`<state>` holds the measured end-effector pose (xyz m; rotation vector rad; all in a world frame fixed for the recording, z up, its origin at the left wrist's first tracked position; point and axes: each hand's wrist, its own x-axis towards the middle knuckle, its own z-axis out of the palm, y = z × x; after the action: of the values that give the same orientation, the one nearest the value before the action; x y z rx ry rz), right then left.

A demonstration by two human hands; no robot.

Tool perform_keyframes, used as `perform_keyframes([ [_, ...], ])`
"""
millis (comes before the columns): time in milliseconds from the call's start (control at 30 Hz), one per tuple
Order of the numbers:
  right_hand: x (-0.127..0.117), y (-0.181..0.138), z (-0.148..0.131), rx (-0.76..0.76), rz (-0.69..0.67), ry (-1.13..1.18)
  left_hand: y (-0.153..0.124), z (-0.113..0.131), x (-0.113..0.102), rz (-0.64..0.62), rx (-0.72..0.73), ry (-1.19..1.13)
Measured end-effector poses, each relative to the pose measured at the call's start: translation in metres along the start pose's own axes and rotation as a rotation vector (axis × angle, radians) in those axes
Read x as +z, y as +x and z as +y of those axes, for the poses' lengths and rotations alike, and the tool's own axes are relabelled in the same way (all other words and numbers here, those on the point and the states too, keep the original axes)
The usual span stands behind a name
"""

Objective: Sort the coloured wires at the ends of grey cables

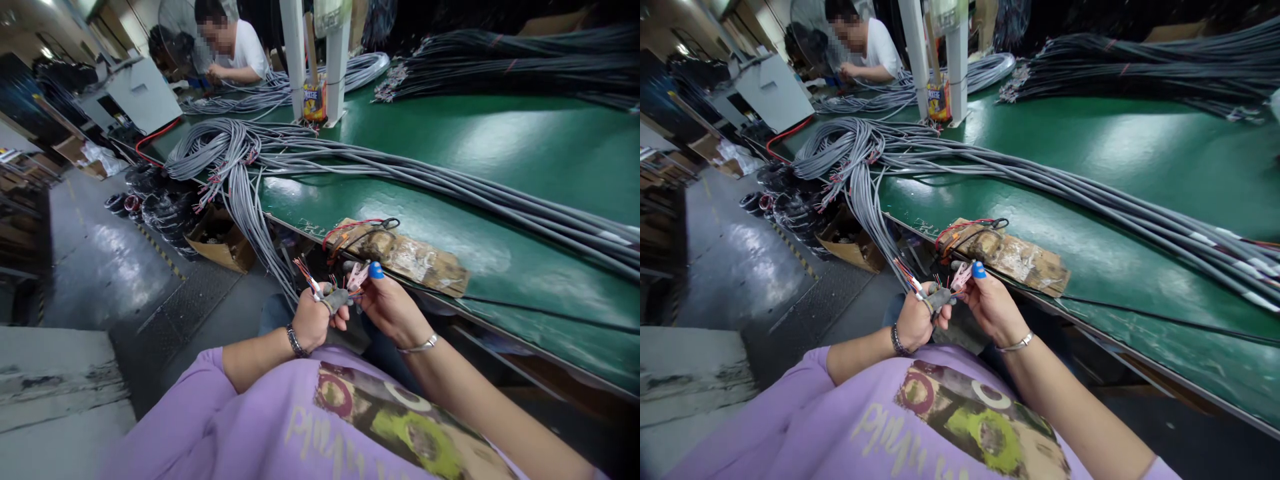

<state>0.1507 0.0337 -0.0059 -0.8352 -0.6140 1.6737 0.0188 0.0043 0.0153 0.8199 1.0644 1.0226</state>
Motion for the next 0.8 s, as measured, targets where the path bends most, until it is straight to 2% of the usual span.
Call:
perform_keyframes([
  [267,0.004,0.0,0.001,-0.009,0.019,0.04,0.002,-0.005,-0.002,-0.013,-0.008,0.043],
  [400,-0.004,-0.005,-0.003,0.144,-0.043,0.01,-0.001,-0.007,-0.007,-0.028,-0.002,0.063],
  [500,-0.011,-0.009,-0.01,0.298,-0.147,-0.112,-0.004,-0.01,-0.013,-0.062,0.012,0.113],
  [567,-0.014,-0.011,-0.015,0.331,-0.203,-0.222,-0.006,-0.011,-0.016,-0.095,0.015,0.155],
  [700,-0.015,-0.011,-0.023,0.227,-0.26,-0.462,-0.008,-0.01,-0.019,-0.159,-0.012,0.224],
  [800,-0.01,-0.014,-0.026,0.175,-0.305,-0.59,-0.007,-0.006,-0.02,-0.286,-0.065,0.304],
])
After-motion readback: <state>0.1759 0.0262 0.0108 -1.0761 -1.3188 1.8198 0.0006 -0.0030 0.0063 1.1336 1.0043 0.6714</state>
